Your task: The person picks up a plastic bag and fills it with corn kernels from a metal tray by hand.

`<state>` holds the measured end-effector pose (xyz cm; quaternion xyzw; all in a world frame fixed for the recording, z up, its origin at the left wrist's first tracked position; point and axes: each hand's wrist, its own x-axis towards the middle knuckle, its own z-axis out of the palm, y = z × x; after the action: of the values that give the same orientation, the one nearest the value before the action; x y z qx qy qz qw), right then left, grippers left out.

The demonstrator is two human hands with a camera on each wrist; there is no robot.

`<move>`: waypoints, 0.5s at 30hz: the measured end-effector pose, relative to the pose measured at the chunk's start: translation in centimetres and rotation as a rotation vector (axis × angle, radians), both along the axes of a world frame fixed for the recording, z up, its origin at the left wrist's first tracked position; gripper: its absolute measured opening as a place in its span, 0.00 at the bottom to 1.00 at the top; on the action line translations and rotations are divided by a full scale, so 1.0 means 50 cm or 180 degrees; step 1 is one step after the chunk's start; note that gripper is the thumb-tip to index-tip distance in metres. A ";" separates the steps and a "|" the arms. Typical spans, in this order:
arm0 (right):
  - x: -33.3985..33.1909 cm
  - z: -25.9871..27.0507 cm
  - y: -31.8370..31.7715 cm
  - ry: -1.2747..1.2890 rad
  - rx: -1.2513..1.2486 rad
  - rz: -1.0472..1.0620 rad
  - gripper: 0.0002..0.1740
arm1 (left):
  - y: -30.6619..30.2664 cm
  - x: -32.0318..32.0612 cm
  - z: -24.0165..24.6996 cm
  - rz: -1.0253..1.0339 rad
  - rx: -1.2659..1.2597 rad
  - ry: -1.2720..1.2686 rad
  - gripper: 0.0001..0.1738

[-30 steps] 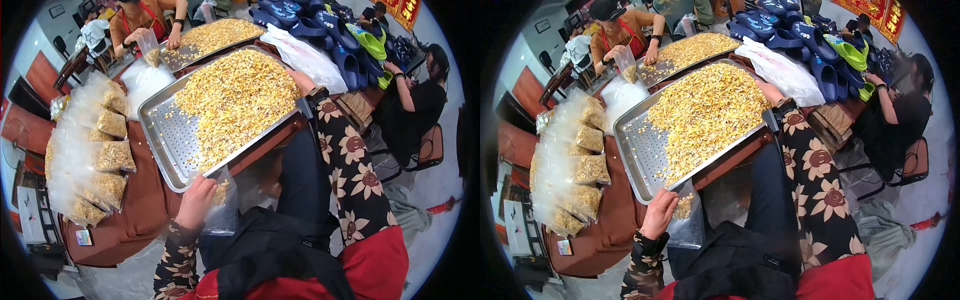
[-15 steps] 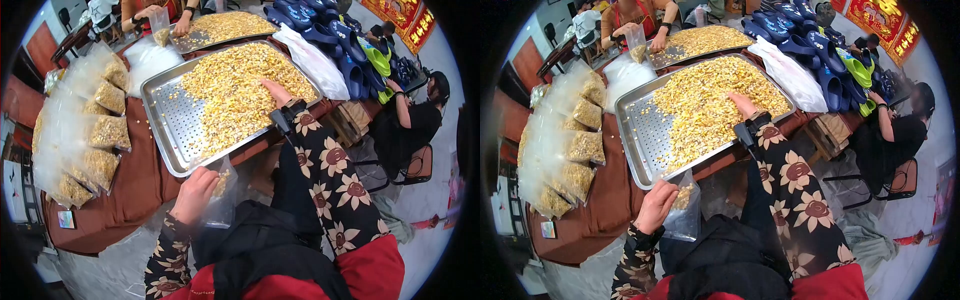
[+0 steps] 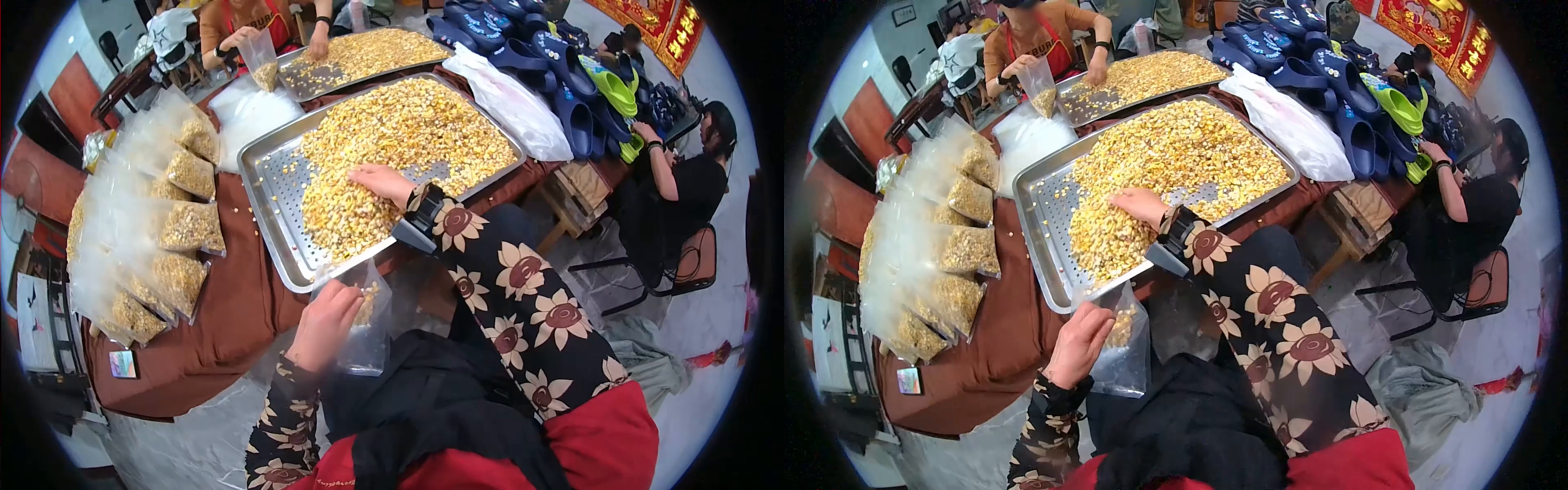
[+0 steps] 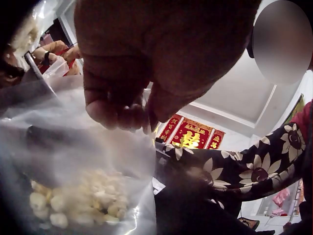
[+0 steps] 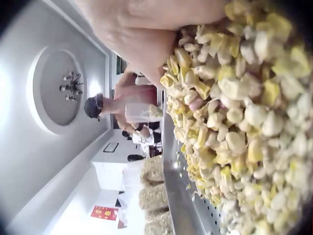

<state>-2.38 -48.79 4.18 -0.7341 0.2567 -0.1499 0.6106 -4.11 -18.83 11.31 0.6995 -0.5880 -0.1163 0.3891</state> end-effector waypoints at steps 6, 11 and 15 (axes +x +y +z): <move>-0.106 0.046 -0.175 0.0143 -0.1275 -0.0456 0.26 | 0.015 0.000 0.007 0.0101 0.0007 0.0011 0.04; -0.275 0.014 -0.393 0.1496 -0.2244 -0.1627 0.36 | 0.020 0.002 0.000 0.0040 0.0083 0.0016 0.04; -0.327 -0.084 -0.482 0.1645 -0.1962 -0.1251 0.37 | 0.014 0.000 0.002 -0.0010 0.0072 0.0017 0.04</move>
<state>-18.73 -72.88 -0.02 -0.8324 0.4788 -0.1442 0.2391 -4.13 -18.12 11.44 0.7026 -0.5867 -0.1254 0.3826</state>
